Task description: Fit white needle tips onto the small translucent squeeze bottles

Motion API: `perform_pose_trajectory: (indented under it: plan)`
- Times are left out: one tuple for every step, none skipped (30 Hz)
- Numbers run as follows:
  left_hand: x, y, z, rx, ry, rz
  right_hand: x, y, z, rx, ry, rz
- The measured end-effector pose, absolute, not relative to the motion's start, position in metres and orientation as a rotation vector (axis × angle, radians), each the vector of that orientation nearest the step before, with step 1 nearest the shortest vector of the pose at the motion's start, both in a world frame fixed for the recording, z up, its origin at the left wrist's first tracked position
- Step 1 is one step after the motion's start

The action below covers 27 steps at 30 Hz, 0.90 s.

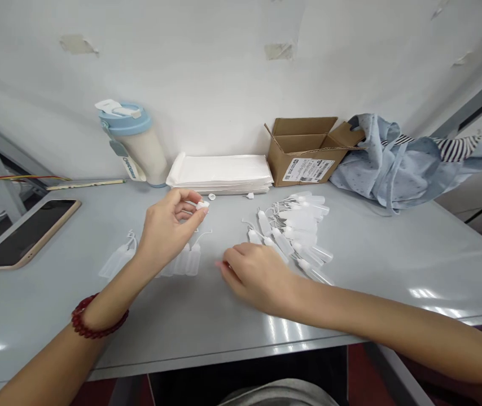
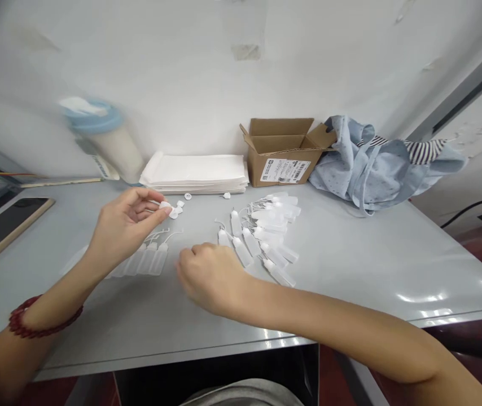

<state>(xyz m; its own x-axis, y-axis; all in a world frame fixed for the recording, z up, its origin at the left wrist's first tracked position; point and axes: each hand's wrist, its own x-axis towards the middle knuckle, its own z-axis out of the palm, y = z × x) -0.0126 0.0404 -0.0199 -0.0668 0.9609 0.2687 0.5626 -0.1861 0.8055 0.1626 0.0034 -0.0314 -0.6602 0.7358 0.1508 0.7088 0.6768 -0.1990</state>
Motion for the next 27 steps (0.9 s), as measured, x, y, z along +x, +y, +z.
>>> perform_pose_trajectory:
  plan:
    - [-0.013,0.041,-0.020,1.765,1.645,1.169,0.152,0.007,-0.028,-1.268,-2.681,0.257]
    - [-0.014,0.041,-0.020,1.769,1.655,1.175,0.142,0.011,-0.025,-1.302,-2.683,0.309]
    - [-0.014,0.041,-0.020,1.772,1.656,1.184,0.132,0.016,-0.023,-1.294,-2.676,0.335]
    - [-0.015,0.042,-0.021,1.772,1.654,1.194,0.123,0.020,-0.022,-1.287,-2.677,0.360]
    - [-0.016,0.043,-0.023,1.769,1.648,1.204,0.116,0.024,-0.022,-1.265,-2.690,0.386]
    - [-0.016,0.043,-0.024,1.765,1.642,1.213,0.111,0.027,-0.022,-1.251,-2.699,0.399]
    - [-0.017,0.044,-0.024,1.759,1.640,1.219,0.107,0.030,-0.023,-1.241,-2.708,0.408]
    - [-0.017,0.044,-0.025,1.753,1.642,1.224,0.105,0.032,-0.025,-1.235,-2.715,0.414]
    - [-0.017,0.044,-0.025,1.748,1.646,1.227,0.104,0.033,-0.026,-1.233,-2.718,0.416]
    - [-0.017,0.044,-0.025,1.745,1.652,1.232,0.104,0.033,-0.028,-1.232,-2.720,0.420]
    - [-0.016,0.043,-0.024,1.744,1.655,1.239,0.104,0.033,-0.029,-1.230,-2.722,0.425]
    - [-0.016,0.042,-0.024,1.742,1.656,1.245,0.105,0.032,-0.031,-1.232,-2.724,0.430]
    - [-0.015,0.042,-0.023,1.739,1.654,1.250,0.106,0.031,-0.032,-1.237,-2.727,0.434]
    - [-0.015,0.041,-0.023,1.735,1.650,1.255,0.108,0.031,-0.032,-1.244,-2.729,0.437]
    - [-0.014,0.041,-0.022,1.731,1.645,1.258,0.109,0.030,-0.033,-1.252,-2.731,0.437]
    - [-0.014,0.041,-0.022,1.729,1.639,1.259,0.110,0.030,-0.033,-1.258,-2.734,0.437]
    - [-0.014,0.041,-0.023,1.728,1.636,1.259,0.112,0.030,-0.033,-1.262,-2.738,0.436]
    - [-0.014,0.041,-0.023,1.727,1.634,1.257,0.113,0.030,-0.034,-1.264,-2.742,0.434]
    - [-0.014,0.041,-0.023,1.727,1.633,1.253,0.115,0.031,-0.034,-1.265,-2.746,0.429]
    - [-0.015,0.042,-0.024,1.725,1.634,1.250,0.117,0.031,-0.035,-1.266,-2.750,0.423]
    - [-0.015,0.042,-0.024,1.721,1.637,1.246,0.119,0.032,-0.035,-1.270,-2.753,0.416]
    - [-0.015,0.042,-0.024,1.716,1.638,1.244,0.122,0.033,-0.036,-1.275,-2.754,0.407]
    - [-0.014,0.042,-0.024,1.711,1.638,1.242,0.124,0.034,-0.036,-1.281,-2.754,0.399]
    - [-0.014,0.041,-0.025,1.706,1.638,1.241,0.126,0.034,-0.037,-1.288,-2.754,0.392]
    - [-0.014,0.041,-0.025,1.701,1.639,1.238,0.128,0.035,-0.038,-1.291,-2.755,0.386]
    - [-0.014,0.041,-0.025,1.695,1.643,1.234,0.130,0.035,-0.039,-1.290,-2.757,0.385]
    - [-0.013,0.041,-0.025,1.690,1.645,1.228,0.133,0.035,-0.039,-1.286,-2.759,0.386]
